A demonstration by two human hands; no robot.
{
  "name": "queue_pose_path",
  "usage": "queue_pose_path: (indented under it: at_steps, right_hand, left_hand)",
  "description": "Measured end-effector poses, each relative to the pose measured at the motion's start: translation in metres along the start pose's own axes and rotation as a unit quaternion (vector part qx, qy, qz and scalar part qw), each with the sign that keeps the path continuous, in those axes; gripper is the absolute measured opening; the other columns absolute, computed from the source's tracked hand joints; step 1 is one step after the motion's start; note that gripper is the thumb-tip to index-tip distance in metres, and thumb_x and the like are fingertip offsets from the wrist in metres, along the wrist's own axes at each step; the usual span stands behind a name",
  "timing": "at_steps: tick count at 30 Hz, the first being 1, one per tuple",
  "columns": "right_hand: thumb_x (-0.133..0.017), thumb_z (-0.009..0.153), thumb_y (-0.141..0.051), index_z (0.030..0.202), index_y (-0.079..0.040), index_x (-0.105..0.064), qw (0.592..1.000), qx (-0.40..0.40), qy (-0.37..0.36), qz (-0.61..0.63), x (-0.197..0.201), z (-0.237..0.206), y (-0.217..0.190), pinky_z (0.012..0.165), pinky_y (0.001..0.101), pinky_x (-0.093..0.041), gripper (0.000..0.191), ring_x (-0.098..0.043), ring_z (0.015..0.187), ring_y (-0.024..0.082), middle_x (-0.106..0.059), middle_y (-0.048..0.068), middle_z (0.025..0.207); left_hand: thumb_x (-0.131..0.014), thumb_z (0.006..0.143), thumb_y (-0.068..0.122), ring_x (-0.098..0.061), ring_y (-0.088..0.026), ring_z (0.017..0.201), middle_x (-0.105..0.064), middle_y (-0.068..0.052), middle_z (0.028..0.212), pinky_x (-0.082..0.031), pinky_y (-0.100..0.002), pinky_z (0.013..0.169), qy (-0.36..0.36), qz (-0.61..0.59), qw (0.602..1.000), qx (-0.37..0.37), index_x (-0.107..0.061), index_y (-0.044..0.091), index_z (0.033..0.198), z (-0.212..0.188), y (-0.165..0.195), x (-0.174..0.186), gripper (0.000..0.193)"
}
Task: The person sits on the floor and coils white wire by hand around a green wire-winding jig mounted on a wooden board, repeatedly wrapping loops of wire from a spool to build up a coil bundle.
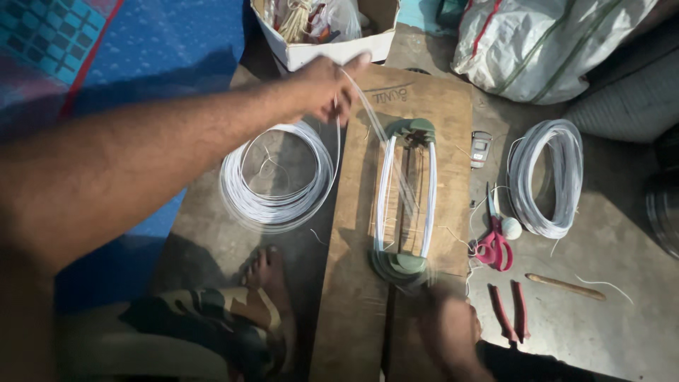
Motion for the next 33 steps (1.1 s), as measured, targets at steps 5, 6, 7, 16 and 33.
queue_pose_path:
  at_steps: [5,6,7,16,33]
  right_hand:
    - [-0.062,0.091,-0.026,0.090,-0.002,-0.075,0.993,-0.074,0.012,0.087,0.010,0.104,0.054,0.076,0.0548,-0.054,0.027,-0.069,0.086,0.047,-0.070,0.027,0.087]
    - [-0.064,0.092,-0.027,0.089,0.000,-0.074,0.996,-0.060,0.014,0.070,0.018,0.125,0.055,0.076,0.0551,-0.054,0.029,-0.069,0.085,0.047,-0.070,0.027,0.086]
    - [-0.065,0.093,-0.027,0.088,0.002,-0.073,0.997,-0.047,0.016,0.051,0.028,0.149,0.054,0.075,0.0553,-0.054,0.030,-0.069,0.085,0.047,-0.070,0.028,0.085]
    - [-0.066,0.093,-0.024,0.090,-0.004,-0.081,0.984,0.011,-0.165,0.061,0.083,0.329,-0.065,0.058,0.0398,-0.057,0.026,-0.070,0.053,0.022,-0.074,0.011,0.067]
    - [-0.070,0.081,-0.018,0.101,-0.006,-0.067,0.950,0.310,-0.038,0.014,0.033,0.213,-0.199,0.072,0.0514,-0.057,0.023,-0.071,0.084,0.040,-0.072,0.018,0.091]
  left_hand:
    - [-0.070,0.095,0.044,-0.052,-0.016,0.049,-0.053,-0.005,0.067,-0.052,-0.037,0.044,-0.136,0.151,0.971,0.125,-0.065,0.001,0.089,-0.026,-0.008,-0.042,0.044]
    - [-0.077,0.092,0.038,-0.049,-0.015,0.049,-0.052,-0.004,0.066,-0.050,-0.037,0.044,-0.163,0.196,0.959,0.126,-0.067,0.001,0.088,-0.031,-0.005,-0.048,0.039]
    - [-0.077,0.091,0.034,-0.052,-0.016,0.051,-0.056,-0.005,0.068,-0.051,-0.038,0.045,-0.154,0.234,0.952,0.121,-0.068,-0.001,0.088,-0.034,-0.001,-0.050,0.036]
    - [-0.070,0.087,0.005,-0.079,-0.030,0.086,-0.080,-0.016,0.098,-0.061,-0.042,0.067,-0.069,0.580,0.812,0.006,-0.076,0.004,0.108,-0.047,0.027,-0.039,0.022]
    - [-0.076,0.080,0.022,-0.070,-0.039,0.084,-0.074,-0.016,0.085,-0.056,-0.052,0.075,-0.016,0.627,0.746,-0.223,-0.079,0.015,0.094,-0.096,0.107,0.017,0.016]
Point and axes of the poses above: each hand's wrist, its own z-axis towards the middle knuckle, its own x-axis out of the back of the hand, y = z × x, the point moved 4 cm from there along z, towards the middle knuckle
